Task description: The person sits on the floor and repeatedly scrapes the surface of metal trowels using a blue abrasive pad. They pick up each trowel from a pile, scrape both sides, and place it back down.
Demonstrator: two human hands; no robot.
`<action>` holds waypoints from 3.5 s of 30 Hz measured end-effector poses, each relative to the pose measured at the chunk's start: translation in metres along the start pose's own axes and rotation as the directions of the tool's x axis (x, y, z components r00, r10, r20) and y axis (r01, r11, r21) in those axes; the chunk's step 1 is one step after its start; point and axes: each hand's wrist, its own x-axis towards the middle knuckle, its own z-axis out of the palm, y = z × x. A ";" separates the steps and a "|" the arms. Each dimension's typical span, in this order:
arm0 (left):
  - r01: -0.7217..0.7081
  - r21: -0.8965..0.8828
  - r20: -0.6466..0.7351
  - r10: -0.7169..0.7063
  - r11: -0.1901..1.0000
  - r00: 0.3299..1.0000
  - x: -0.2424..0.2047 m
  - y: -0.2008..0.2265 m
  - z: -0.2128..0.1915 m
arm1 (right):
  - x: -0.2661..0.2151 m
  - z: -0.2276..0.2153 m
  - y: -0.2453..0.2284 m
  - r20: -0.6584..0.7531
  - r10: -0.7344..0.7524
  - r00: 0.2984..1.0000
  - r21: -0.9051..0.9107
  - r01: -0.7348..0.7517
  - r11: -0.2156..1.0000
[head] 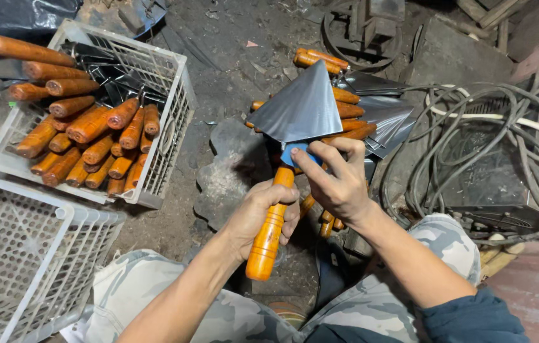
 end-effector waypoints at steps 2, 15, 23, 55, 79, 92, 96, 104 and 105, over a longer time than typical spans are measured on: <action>-0.020 -0.028 0.058 0.022 0.999 0.998 -0.002 0.004 0.001 | 0.001 -0.002 0.005 0.033 0.015 0.999 -0.027 -0.014 1.000; -0.015 -0.014 0.050 0.016 1.000 0.999 -0.001 0.005 0.003 | 0.011 -0.017 -0.002 -0.031 0.055 0.998 0.062 -0.053 0.997; 0.007 0.299 -0.137 0.036 0.954 0.990 0.010 0.005 0.003 | 0.010 -0.034 -0.003 -0.028 -0.009 1.000 -0.012 0.008 1.000; -0.017 0.707 -0.125 0.148 0.707 0.981 0.015 -0.015 -0.008 | 0.031 -0.034 0.004 0.051 0.106 0.993 0.170 -0.113 0.979; 0.062 0.753 -0.149 0.078 0.655 0.986 -0.009 -0.007 -0.008 | 0.021 -0.044 0.112 -0.126 0.405 0.906 0.007 -0.407 0.913; -0.019 0.523 -0.251 0.175 0.852 0.952 0.002 0.004 -0.017 | 0.010 -0.058 0.006 0.182 0.112 0.977 0.381 -0.175 0.908; -0.037 0.517 -0.231 0.181 0.855 0.956 -0.001 0.001 -0.016 | 0.015 -0.060 0.009 0.135 0.122 0.983 0.308 -0.159 0.938; -0.022 0.645 -0.095 0.108 0.764 0.990 -0.007 -0.001 -0.020 | 0.006 -0.031 0.071 -0.047 0.365 0.930 0.102 -0.359 0.928; -0.022 0.648 -0.081 0.097 0.762 0.992 -0.008 -0.002 -0.020 | 0.003 -0.028 0.083 -0.087 0.418 0.904 0.070 -0.413 0.908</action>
